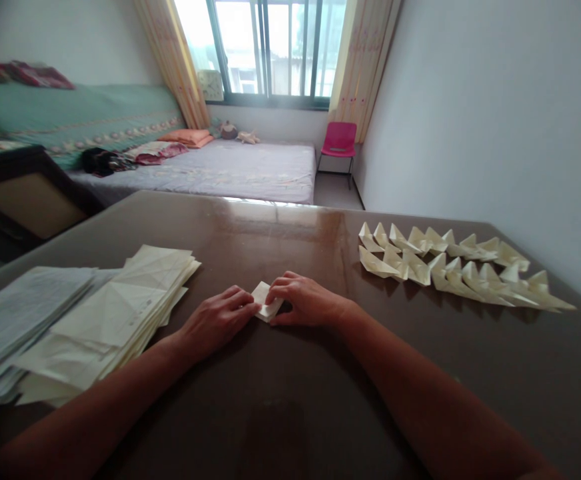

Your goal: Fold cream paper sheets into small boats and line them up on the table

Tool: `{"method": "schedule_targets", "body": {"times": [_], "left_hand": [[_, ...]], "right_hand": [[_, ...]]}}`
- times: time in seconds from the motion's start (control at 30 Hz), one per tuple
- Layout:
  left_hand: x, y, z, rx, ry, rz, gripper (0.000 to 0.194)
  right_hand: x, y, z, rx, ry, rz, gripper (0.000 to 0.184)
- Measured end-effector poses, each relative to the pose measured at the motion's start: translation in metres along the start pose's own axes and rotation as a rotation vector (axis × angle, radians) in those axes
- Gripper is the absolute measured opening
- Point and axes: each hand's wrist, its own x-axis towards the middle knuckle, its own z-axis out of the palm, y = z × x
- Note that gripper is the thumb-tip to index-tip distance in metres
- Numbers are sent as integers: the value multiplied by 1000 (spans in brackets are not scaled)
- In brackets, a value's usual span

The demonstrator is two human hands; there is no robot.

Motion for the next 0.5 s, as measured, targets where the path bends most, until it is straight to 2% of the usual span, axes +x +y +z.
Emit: {"method": "schedule_targets", "body": {"times": [0.07, 0.2, 0.33, 0.43, 0.5], "left_hand": [[0, 0, 1, -38, 24, -40, 25], [-1, -2, 3, -139, 31, -94, 25], [-2, -5, 5, -239, 33, -192, 24], [0, -5, 7, -262, 19, -296, 25], [2, -3, 8, -237, 6, -374, 25]], "right_hand": [[0, 3, 3, 0, 28, 4, 29], [-1, 11, 6, 28, 63, -5, 14], [0, 18, 8, 90, 63, 16, 18], [3, 19, 14, 97, 91, 83, 19], [6, 18, 20, 46, 117, 180, 22]]}}
